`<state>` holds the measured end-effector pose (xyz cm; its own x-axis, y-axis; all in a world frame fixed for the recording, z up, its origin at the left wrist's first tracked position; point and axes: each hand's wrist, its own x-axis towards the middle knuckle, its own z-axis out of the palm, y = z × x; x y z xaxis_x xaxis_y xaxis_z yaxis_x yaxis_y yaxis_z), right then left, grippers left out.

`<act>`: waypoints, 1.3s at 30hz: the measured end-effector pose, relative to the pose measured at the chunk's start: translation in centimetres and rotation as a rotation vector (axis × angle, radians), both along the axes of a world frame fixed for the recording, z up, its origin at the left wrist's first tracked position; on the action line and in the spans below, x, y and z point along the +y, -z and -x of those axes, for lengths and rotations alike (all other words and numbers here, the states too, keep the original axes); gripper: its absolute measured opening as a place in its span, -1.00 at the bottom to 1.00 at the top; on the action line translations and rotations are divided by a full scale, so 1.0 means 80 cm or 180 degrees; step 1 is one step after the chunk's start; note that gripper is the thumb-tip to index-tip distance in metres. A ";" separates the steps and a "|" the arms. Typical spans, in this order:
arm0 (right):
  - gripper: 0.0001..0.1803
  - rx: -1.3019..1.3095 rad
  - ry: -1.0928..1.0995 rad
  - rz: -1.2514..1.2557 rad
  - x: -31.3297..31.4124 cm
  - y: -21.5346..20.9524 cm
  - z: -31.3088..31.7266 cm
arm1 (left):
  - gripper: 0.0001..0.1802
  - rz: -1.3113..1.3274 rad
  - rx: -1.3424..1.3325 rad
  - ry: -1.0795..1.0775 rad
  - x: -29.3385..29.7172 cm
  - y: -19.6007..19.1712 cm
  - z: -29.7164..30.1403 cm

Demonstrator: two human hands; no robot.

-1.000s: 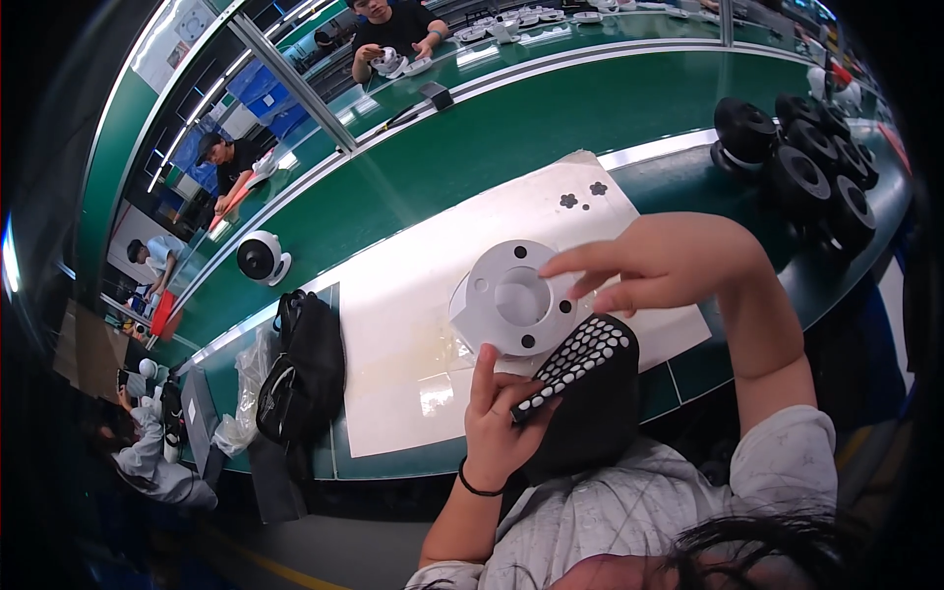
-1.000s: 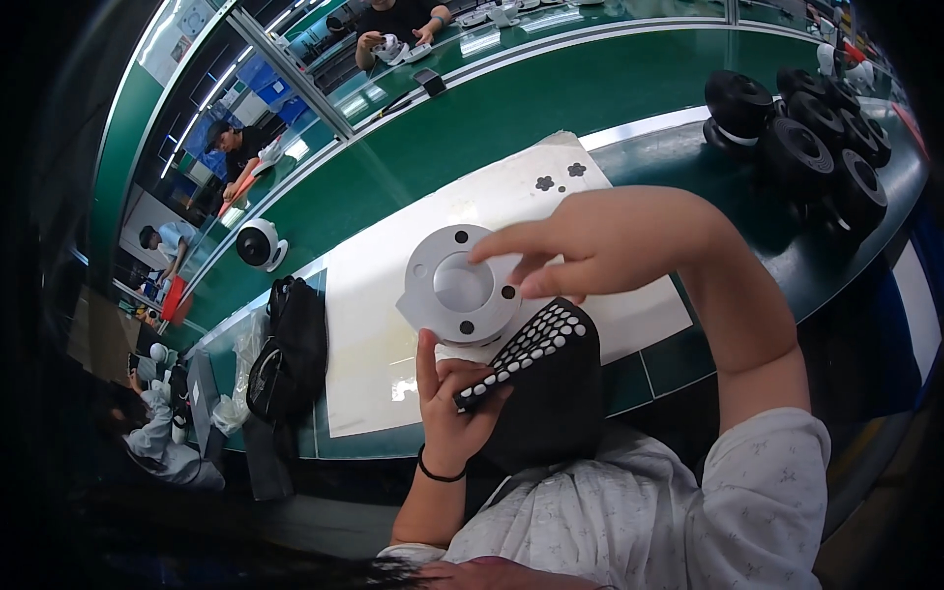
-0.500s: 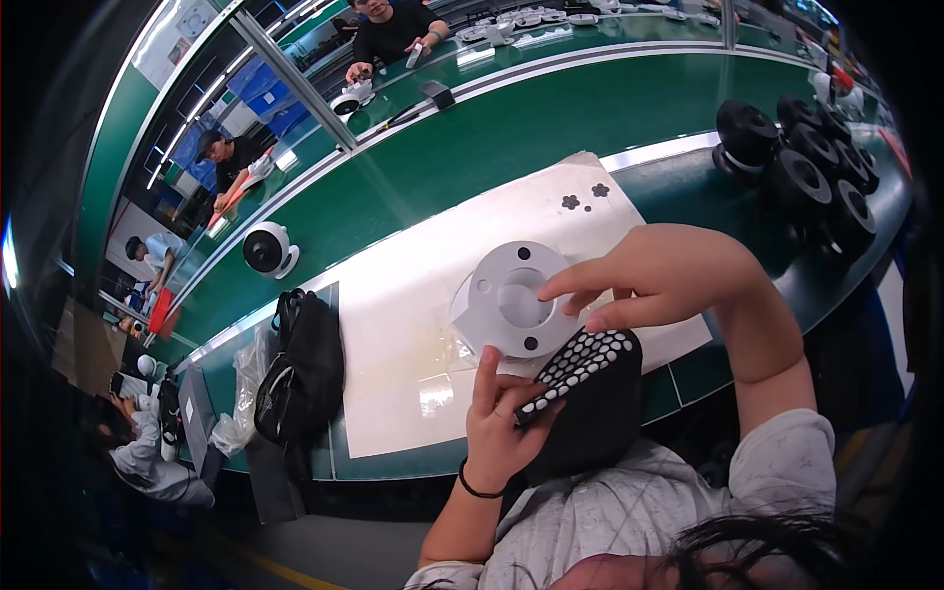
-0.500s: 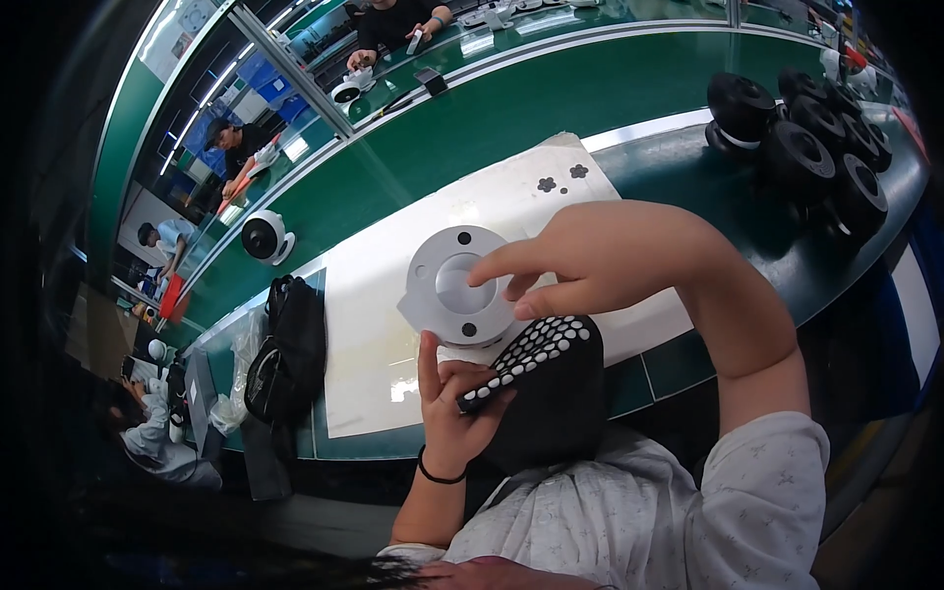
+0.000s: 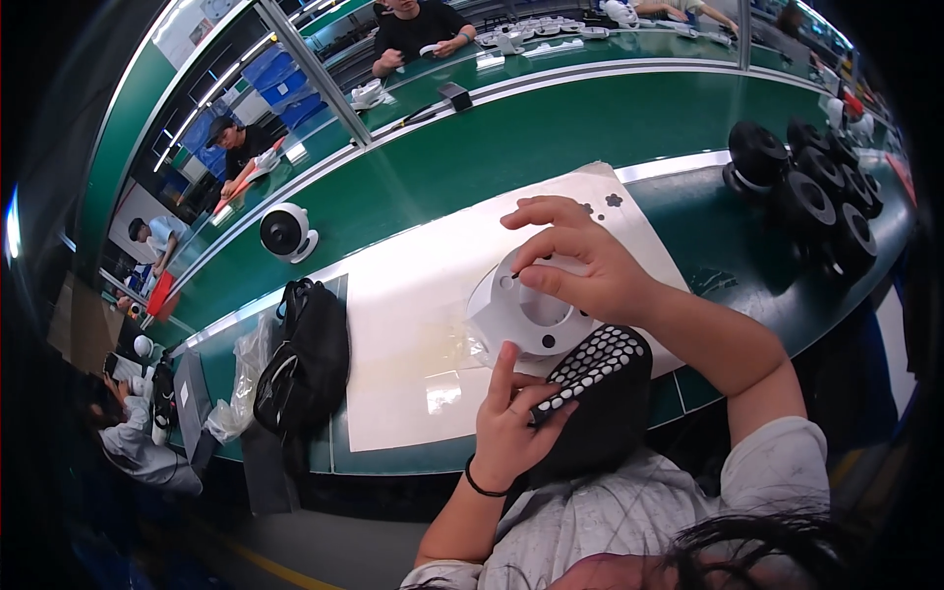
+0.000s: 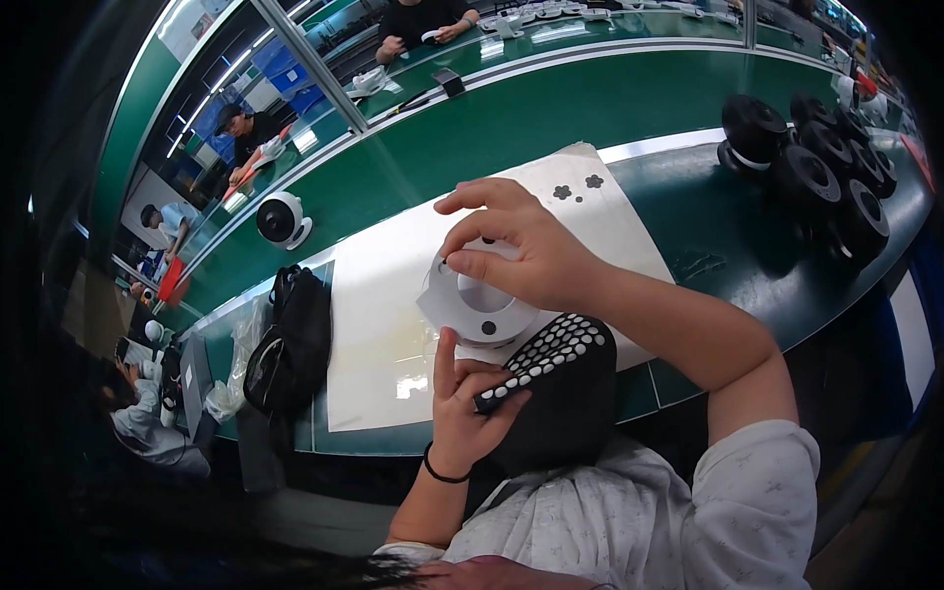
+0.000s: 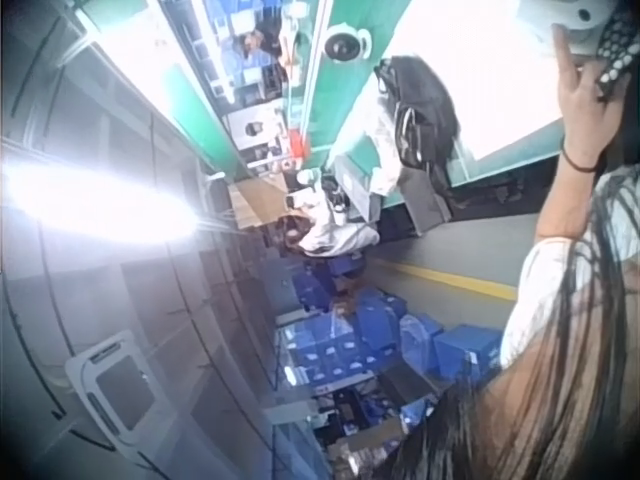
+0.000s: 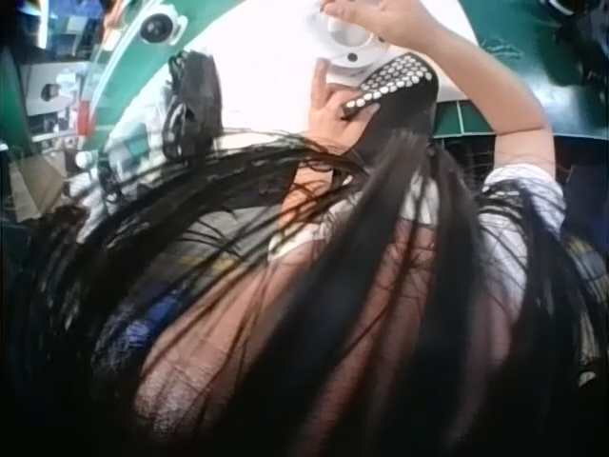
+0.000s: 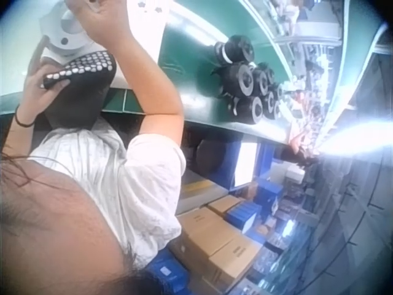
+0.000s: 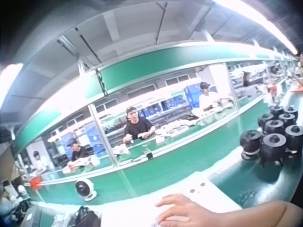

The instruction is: Peeling and applying small black adhesive pads from a sheet onto the base of a white security camera housing.

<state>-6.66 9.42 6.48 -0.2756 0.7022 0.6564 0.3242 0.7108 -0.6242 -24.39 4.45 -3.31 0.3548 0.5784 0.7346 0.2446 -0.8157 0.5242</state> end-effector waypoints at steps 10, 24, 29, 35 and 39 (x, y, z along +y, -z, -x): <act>-0.84 0.0006 -0.0308 0.0847 0.009 0.000 0.004 | -0.67 0.0178 0.0080 0.0043 -0.001 0.005 0.005; -0.51 -0.2603 0.1242 -0.1359 -0.027 0.003 0.010 | -0.71 -0.0037 -0.0032 0.0002 0.005 0.002 0.006; -0.45 -0.2785 0.1410 -0.1340 -0.036 0.001 0.014 | -0.72 0.0072 0.0056 -0.0081 -0.003 -0.001 0.007; -0.46 -0.0765 0.0625 0.0863 -0.015 -0.023 -0.028 | -0.70 -0.0002 0.0015 -0.0041 -0.004 -0.001 0.007; -0.60 -0.0401 -0.0085 0.2543 -0.009 -0.040 -0.049 | -0.68 -0.0060 -0.0064 -0.0037 -0.005 0.000 0.010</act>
<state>-2.77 8.71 9.72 -0.3373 0.9382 -0.0779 0.4151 0.0740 -0.9068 -25.16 4.06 -3.30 0.3332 0.5683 0.7523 0.2437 -0.8227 0.5136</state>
